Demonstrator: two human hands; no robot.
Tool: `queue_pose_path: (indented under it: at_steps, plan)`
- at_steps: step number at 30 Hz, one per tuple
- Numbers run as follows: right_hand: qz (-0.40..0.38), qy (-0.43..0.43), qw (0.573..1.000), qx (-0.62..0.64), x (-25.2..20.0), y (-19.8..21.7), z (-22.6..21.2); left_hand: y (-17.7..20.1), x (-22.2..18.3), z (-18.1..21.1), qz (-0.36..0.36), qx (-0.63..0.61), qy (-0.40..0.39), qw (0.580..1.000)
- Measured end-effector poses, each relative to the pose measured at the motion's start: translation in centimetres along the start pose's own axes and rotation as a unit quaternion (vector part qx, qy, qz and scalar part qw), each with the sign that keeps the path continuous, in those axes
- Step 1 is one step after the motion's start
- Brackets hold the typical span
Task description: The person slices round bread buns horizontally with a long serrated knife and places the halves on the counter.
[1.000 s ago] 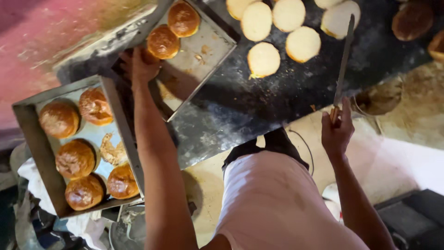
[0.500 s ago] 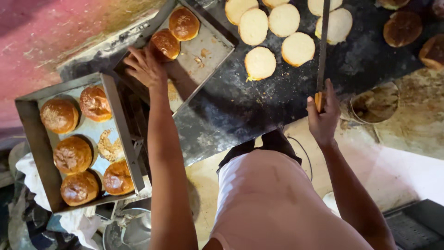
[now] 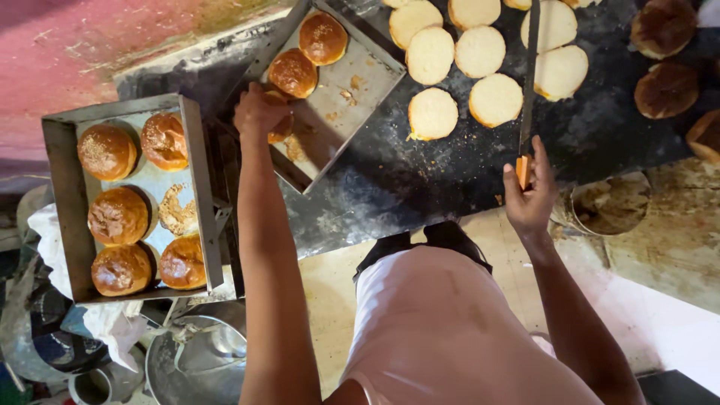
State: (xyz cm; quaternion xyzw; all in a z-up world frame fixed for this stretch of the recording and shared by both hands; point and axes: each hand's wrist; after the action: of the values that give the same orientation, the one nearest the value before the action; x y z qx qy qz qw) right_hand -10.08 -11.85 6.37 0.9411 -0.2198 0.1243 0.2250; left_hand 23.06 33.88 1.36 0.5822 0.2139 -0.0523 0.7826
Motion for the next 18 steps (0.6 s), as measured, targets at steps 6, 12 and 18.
queue_pose_path:
  at_steps: [6, 12, 18]
  plan:
    - [-0.005, -0.053, 0.998, 0.021, 0.3, 0.9, 0.0, 0.2, -6.1, 4.6, 0.208, 0.191, -0.062, 0.957]
    - [-0.001, -0.044, 0.999, 0.024, 0.5, 1.3, 0.8, 8.5, -17.9, -0.8, 0.421, -0.233, -0.244, 0.842]
    - [0.017, -0.038, 0.998, 0.049, 1.6, 0.4, 2.2, 8.4, -17.1, -18.8, 0.501, 0.087, 0.005, 0.861]
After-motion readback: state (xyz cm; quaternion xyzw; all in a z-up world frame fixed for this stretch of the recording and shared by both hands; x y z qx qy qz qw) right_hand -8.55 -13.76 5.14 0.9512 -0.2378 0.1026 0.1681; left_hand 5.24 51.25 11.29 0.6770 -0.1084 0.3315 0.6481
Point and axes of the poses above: each hand's wrist, its own x-axis towards the middle knuckle, its own y-axis out of the back of the hand, z = x × y, and after that the axes turned 1 degree about x, right-handed
